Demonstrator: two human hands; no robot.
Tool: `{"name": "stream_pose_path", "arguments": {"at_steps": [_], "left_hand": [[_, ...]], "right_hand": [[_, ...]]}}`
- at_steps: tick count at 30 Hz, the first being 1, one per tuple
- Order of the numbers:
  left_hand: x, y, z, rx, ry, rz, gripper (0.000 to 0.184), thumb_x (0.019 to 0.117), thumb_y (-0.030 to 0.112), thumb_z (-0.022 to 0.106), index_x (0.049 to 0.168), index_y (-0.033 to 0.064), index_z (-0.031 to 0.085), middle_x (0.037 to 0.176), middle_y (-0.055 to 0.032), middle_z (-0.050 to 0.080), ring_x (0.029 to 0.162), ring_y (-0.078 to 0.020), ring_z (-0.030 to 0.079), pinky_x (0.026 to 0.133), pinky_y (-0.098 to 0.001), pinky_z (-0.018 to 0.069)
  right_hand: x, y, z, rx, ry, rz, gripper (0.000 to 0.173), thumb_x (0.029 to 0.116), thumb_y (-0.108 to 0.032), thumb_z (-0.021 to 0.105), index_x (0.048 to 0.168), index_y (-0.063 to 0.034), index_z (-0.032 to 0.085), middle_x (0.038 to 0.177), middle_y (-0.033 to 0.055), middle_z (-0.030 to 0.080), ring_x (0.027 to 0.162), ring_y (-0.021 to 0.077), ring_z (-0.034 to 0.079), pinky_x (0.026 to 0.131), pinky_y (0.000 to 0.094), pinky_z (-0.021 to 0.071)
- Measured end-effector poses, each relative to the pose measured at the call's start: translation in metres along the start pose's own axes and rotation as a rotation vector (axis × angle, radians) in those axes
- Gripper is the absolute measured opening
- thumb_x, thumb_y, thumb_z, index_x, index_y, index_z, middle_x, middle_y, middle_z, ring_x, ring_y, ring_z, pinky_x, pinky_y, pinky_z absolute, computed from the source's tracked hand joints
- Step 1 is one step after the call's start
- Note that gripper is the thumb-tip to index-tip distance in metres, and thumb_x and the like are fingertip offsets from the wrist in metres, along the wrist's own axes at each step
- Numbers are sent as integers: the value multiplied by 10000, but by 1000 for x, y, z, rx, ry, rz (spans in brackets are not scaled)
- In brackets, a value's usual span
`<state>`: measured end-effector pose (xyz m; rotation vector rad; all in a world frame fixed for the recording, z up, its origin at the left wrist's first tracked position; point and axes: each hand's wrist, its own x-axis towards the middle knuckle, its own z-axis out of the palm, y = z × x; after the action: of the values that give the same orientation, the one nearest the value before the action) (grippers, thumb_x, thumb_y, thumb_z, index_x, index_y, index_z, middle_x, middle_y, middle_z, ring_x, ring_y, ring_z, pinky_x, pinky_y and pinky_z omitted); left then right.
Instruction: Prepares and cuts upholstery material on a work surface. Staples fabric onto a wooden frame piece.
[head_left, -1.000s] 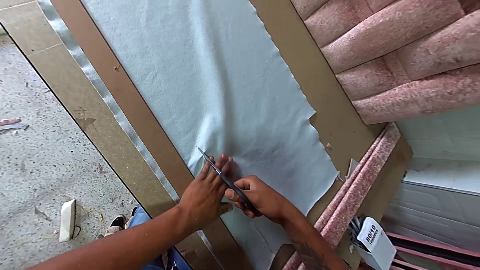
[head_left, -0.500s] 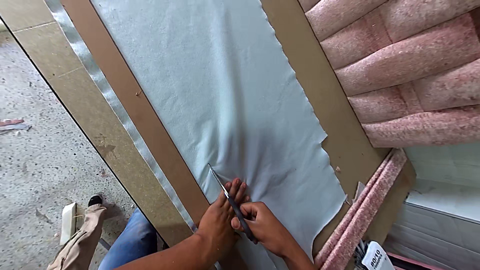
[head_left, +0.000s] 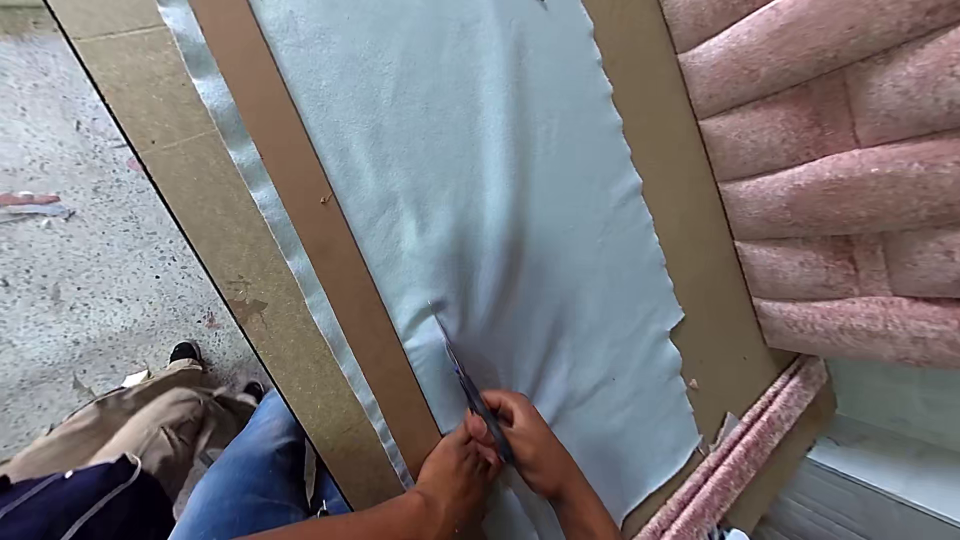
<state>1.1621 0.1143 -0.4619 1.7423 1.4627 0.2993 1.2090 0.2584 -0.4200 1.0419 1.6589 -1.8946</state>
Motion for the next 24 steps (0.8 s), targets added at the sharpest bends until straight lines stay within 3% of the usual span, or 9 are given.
{"name": "stream_pose_path", "arguments": {"at_steps": [1, 7, 12, 16, 21, 24], "left_hand": [[1, -1, -1, -17, -33, 9, 460, 1024, 254, 554, 1408, 2, 543, 1408, -187, 602, 1330, -326, 552, 1139, -481, 387], [5, -1, 9, 72, 68, 36, 579, 976, 261, 613, 1492, 33, 482, 1545, -162, 501, 1441, -318, 453, 1183, -497, 337], [5, 2, 9, 132, 66, 18, 759, 956, 395, 628, 1569, 32, 366, 1643, -207, 338, 1547, -376, 262, 1250, -601, 152], [5, 5, 10, 158, 125, 23, 782, 931, 427, 651, 1563, 47, 389, 1647, -218, 325, 1553, -389, 241, 1260, -598, 123], [4, 4, 10, 195, 154, 45, 834, 907, 485, 656, 1570, 59, 385, 1665, -241, 268, 1571, -410, 167, 1259, -620, 64], [-1, -3, 3, 113, 239, 86, 805, 869, 492, 713, 1522, 88, 472, 1639, -210, 345, 1556, -396, 229, 1268, -594, 110]], "right_hand": [[9, -6, 2, -17, -4, -7, 531, 858, -615, 748, 841, -98, 630, 658, 9, 556, 547, 126, 537, 513, 307, 475], [33, -19, 5, 40, -20, -35, 552, 852, -614, 758, 799, -85, 609, 629, 19, 542, 512, 123, 525, 491, 294, 467], [48, -43, 11, 73, -59, -22, 527, 883, -599, 730, 841, -85, 620, 677, 0, 545, 544, 95, 513, 506, 261, 452], [57, -50, 14, 79, -39, -31, 501, 893, -554, 744, 815, -77, 614, 653, 11, 559, 511, 93, 518, 477, 248, 449], [67, -79, 18, 96, -97, 14, 440, 957, -521, 672, 871, -96, 603, 694, -12, 569, 539, 62, 528, 492, 210, 443], [71, -84, 19, 26, -27, 34, 465, 926, -527, 720, 818, -93, 595, 649, -2, 550, 496, 83, 498, 466, 237, 423]]}}
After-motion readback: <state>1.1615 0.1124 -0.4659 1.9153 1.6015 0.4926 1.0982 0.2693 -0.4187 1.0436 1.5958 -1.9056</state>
